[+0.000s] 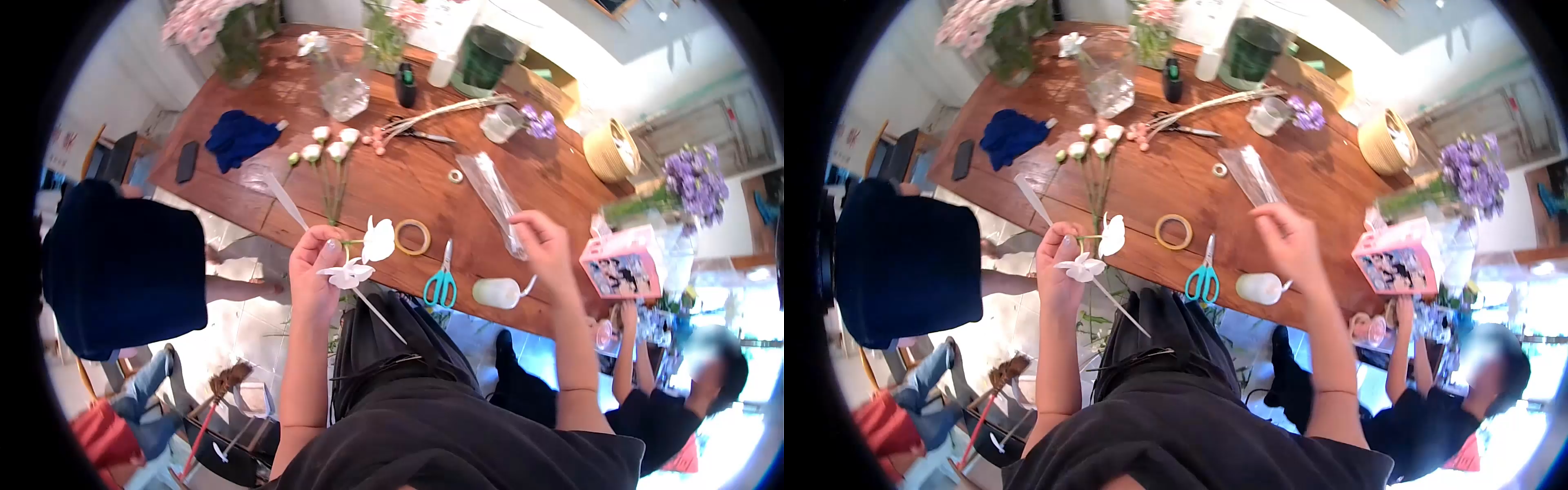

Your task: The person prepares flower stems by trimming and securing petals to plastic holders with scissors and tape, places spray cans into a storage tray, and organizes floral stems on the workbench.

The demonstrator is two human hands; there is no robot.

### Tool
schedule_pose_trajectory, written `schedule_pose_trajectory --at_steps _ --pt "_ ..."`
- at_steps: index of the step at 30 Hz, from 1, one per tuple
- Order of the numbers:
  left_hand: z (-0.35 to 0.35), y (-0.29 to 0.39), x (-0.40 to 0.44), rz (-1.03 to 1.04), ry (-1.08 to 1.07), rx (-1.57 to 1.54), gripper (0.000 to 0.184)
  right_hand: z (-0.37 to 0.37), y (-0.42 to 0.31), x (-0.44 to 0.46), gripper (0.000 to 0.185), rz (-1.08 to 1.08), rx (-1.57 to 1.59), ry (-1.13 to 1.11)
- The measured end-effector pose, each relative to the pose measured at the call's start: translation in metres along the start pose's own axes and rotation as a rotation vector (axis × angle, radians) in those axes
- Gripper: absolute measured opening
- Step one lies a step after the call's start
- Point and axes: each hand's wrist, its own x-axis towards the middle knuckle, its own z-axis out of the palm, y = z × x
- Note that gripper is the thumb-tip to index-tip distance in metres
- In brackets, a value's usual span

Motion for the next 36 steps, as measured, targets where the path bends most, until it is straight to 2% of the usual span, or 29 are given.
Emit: schedule_pose_trajectory --at_steps 1,2,5,7,9,10,13,16,18,20,23,24,27,28,31,32,35,36 --pt "0.0 -0.006 0.001 -0.038 0.0 -0.014 0.009 0.012 0.0 -0.012 0.014 -0.009 0.001 0.082" --pt "0.0 -0.011 0.002 -0.072 0.006 -0.029 0.01 0.028 0.009 -0.024 0.014 -0.019 0.066 0.331" --pt "-0.023 -0.033 0.006 -0.184 0.01 -0.178 0.012 0.053 0.051 -0.085 0.013 0.178 0.668 0.882" --pt "-0.018 -0.039 0.007 -0.236 0.049 -0.153 0.01 0.062 0.055 -0.118 0.014 0.371 0.727 0.937" --pt "-0.013 -0.043 0.009 -0.29 0.055 -0.156 0.007 0.063 0.072 -0.153 0.016 0.453 0.566 0.713" --pt "-0.007 -0.045 0.01 -0.311 0.031 -0.179 0.007 0.064 0.076 -0.165 0.012 0.491 0.623 0.636" --pt "0.008 -0.06 0.014 -0.363 -0.008 -0.194 0.01 0.08 0.071 -0.164 0.008 0.49 0.411 0.493" --pt "0.02 -0.073 0.012 -0.429 -0.137 -0.297 0.011 0.093 0.046 -0.133 0.022 0.363 0.428 0.261" --pt "0.03 -0.079 0.01 -0.505 -0.197 -0.316 0.011 0.094 0.027 -0.099 0.032 0.303 0.688 0.167" --pt "0.033 -0.084 0.01 -0.563 -0.236 -0.276 0.011 0.095 0.011 -0.063 0.046 0.294 1.174 0.051" --pt "0.022 -0.095 0.014 -0.536 -0.312 -0.225 0.01 0.111 0.02 -0.039 0.059 0.205 1.363 -0.109" --pt "0.02 -0.094 0.014 -0.551 -0.269 -0.195 0.009 0.114 0.027 -0.034 0.063 0.24 1.392 -0.211" --pt "0.013 -0.098 0.015 -0.483 -0.197 0.015 0.007 0.133 0.032 -0.034 0.053 0.334 1.317 -0.147" --pt "0.011 -0.097 0.014 -0.49 -0.2 0.038 0.006 0.139 0.034 -0.035 0.044 0.36 1.378 -0.155" --pt "0.012 -0.093 0.013 -0.466 -0.164 0.198 0.007 0.155 0.041 -0.038 0.037 0.42 1.412 -0.118" --pt "0.01 -0.095 0.014 -0.442 -0.151 0.247 0.007 0.155 0.036 -0.038 0.028 0.481 1.395 -0.075" --pt "0.007 -0.094 0.014 -0.41 -0.196 0.425 0.01 0.16 0.046 -0.037 0.018 0.422 1.327 -0.049" --pt "0.003 -0.097 0.015 -0.349 -0.216 0.465 0.017 0.16 0.05 -0.036 0.017 0.448 1.299 -0.022"
